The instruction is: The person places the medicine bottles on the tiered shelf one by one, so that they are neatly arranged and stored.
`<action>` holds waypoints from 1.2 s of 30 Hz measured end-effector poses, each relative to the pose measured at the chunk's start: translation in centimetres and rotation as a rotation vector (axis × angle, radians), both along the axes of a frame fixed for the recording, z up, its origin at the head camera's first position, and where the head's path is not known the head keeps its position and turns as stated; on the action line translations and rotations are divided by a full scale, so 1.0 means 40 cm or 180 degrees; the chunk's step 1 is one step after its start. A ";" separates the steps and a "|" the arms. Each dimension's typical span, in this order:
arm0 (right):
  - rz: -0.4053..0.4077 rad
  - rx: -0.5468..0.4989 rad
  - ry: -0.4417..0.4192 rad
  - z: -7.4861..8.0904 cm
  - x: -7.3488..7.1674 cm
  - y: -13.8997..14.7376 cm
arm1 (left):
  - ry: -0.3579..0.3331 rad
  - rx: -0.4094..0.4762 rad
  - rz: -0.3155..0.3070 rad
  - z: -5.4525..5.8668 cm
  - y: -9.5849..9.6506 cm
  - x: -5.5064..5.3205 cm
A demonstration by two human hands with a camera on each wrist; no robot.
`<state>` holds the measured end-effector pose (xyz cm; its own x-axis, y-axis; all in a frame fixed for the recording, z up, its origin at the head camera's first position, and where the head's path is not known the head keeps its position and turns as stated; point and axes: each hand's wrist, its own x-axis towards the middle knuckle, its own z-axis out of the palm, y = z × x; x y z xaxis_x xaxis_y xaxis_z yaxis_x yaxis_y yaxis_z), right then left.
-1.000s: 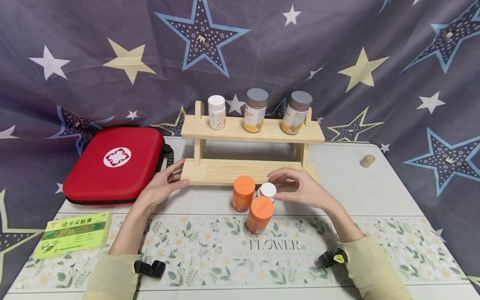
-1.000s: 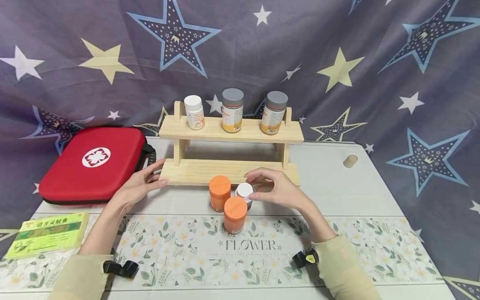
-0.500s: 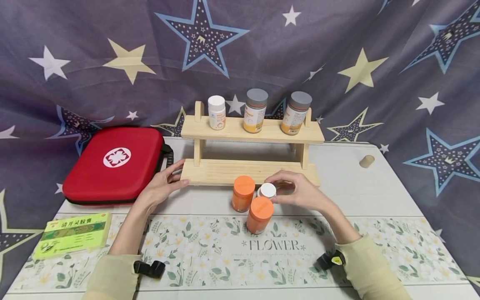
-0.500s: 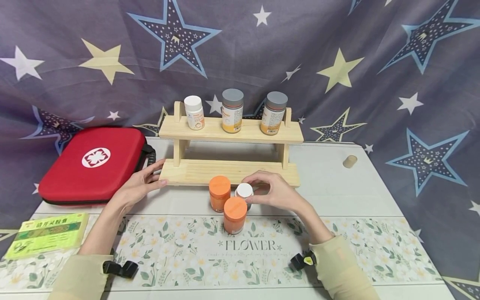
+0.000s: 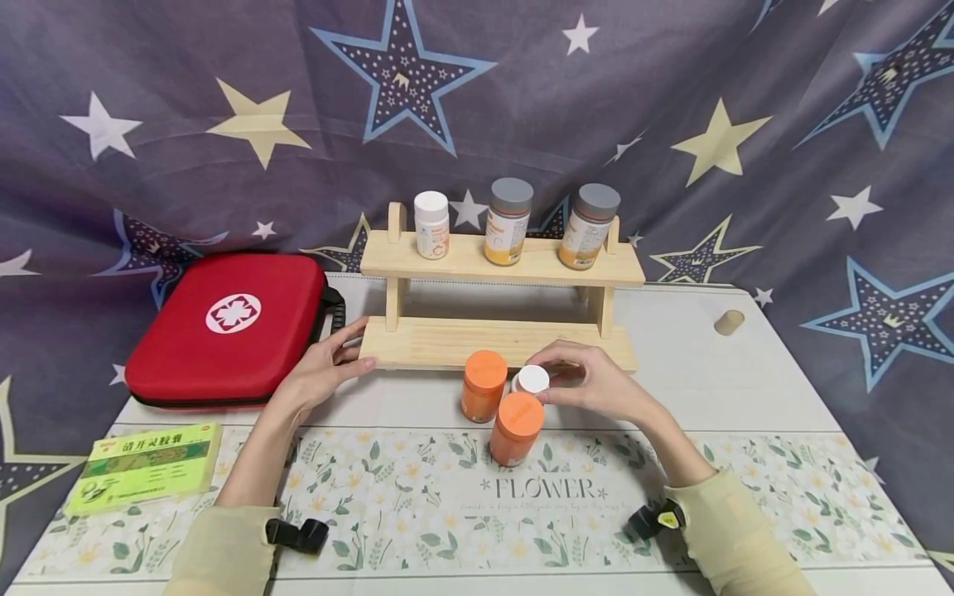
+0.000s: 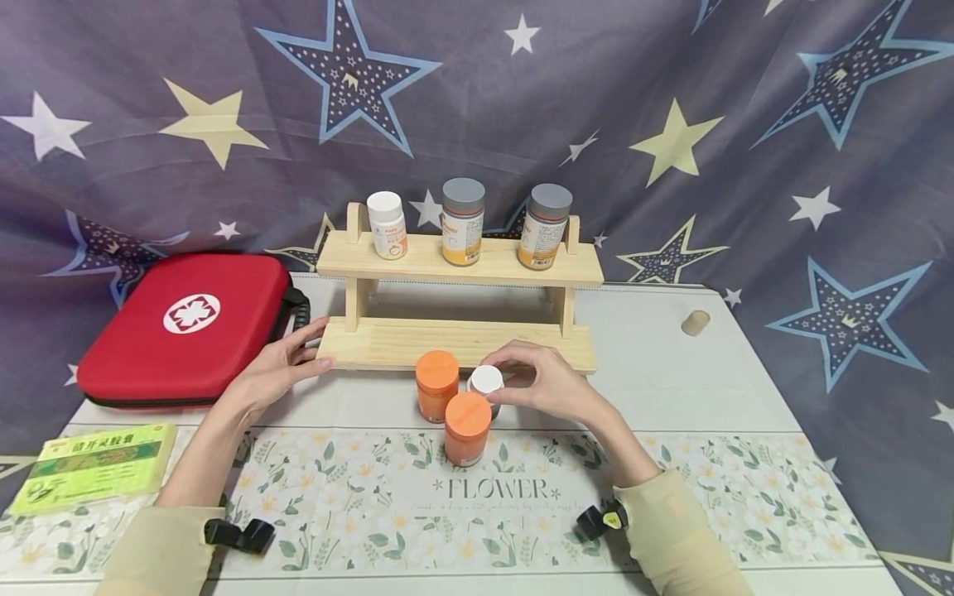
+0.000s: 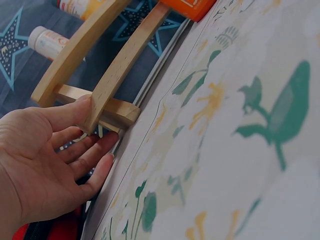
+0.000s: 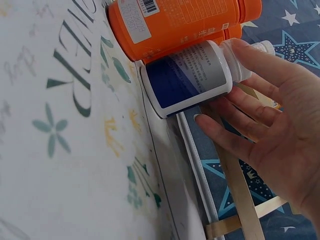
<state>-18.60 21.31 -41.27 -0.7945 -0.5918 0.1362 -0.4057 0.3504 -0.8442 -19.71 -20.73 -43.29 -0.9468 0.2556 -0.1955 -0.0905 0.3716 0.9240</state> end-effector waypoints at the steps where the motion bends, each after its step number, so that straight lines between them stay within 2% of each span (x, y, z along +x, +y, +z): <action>1: 0.0007 -0.0006 0.0015 0.000 0.000 0.000 | 0.0005 -0.0010 0.0001 0.000 0.000 0.000; 12: 0.0022 -0.0177 0.0048 0.004 -0.001 0.011 | -0.0008 0.0002 -0.0005 0.001 0.003 0.001; 24: -0.0264 -0.0254 0.0166 0.041 0.009 0.026 | -0.0031 0.0059 -0.0017 0.002 0.001 0.002; 36: -0.0551 -0.0483 0.0399 0.073 0.011 0.040 | -0.0010 0.0050 -0.0027 0.003 -0.001 0.005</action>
<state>-18.14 22.92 -38.36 -0.8535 -0.4137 0.3169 -0.4555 0.2968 -0.8393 -19.53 -20.76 -43.18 -0.9440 0.2666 -0.1943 -0.0902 0.3578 0.9294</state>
